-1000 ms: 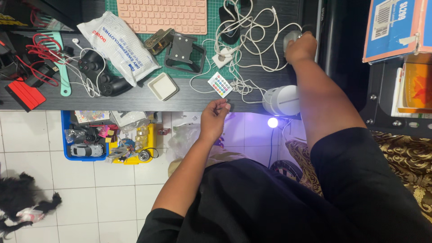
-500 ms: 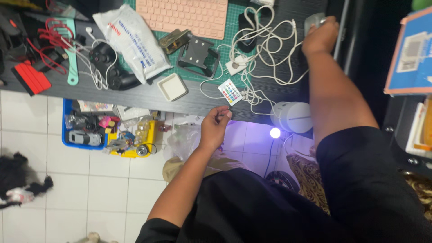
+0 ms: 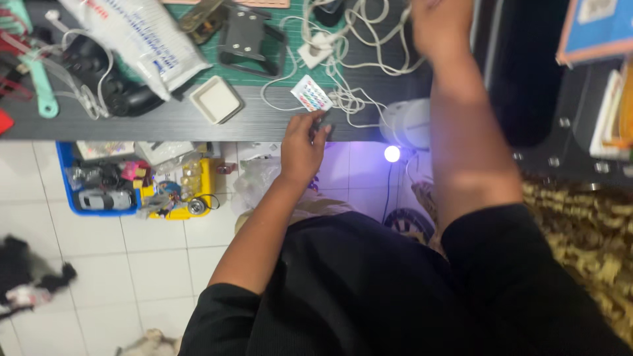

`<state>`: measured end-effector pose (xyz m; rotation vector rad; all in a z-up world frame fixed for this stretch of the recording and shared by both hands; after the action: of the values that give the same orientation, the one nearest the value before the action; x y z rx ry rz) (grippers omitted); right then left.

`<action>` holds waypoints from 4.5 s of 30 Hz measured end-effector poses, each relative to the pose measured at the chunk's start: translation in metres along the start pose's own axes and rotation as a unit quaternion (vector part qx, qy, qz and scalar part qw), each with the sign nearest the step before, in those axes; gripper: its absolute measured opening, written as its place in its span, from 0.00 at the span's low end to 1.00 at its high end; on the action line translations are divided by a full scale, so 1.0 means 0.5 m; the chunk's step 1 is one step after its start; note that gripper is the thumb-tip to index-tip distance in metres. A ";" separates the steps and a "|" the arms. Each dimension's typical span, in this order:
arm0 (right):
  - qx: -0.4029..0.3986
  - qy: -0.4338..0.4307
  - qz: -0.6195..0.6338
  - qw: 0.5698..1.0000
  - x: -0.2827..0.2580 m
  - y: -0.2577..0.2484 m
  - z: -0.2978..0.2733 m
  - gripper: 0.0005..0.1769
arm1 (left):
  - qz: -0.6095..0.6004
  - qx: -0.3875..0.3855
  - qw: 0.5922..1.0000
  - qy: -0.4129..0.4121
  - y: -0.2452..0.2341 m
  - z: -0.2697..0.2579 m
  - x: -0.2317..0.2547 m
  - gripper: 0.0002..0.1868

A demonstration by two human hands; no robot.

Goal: The person wraps cords around round lamp bases, places the lamps onto a shelf, and untangles and coils a long cable by hand.

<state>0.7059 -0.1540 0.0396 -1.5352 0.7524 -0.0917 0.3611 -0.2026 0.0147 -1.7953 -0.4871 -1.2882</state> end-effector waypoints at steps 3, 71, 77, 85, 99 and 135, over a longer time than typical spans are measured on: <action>-0.090 0.005 0.093 0.992 -0.105 -0.119 -0.214 0.22 | -0.032 -0.052 0.998 0.030 0.019 0.016 0.053 0.16; -0.174 -0.064 -0.008 0.983 -0.478 0.271 -0.386 0.58 | -0.327 -0.098 0.940 -0.019 -0.429 -0.178 0.041 0.23; -0.141 -0.104 -0.032 0.984 -0.492 0.264 -0.378 0.65 | -0.382 -0.199 0.902 0.018 -0.432 -0.177 0.042 0.28; 0.015 -0.165 0.297 0.940 -0.521 0.141 -0.479 0.16 | -0.452 -0.171 0.875 -0.017 -0.411 -0.119 0.022 0.29; -0.087 -0.060 0.600 0.793 -0.540 0.187 -0.465 0.07 | -0.216 -0.032 0.969 -0.118 -0.365 -0.127 -0.002 0.18; -0.084 -0.278 0.012 0.957 -0.439 0.127 -0.541 0.13 | -0.246 -0.114 0.962 0.043 -0.359 -0.161 0.013 0.31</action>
<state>0.3781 -0.2714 0.1020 -1.6063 0.3309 0.4190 0.1887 -0.1679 0.1030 -1.8624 -0.7976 -1.8165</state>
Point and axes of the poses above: each hand's wrist, its own z-axis towards the middle knuckle, its own y-axis out of the palm, x = y × z, the point moved 3 cm from there along z, towards the middle knuckle, and after that the axes turned 12 degrees about -x, right-handed, at the moved point
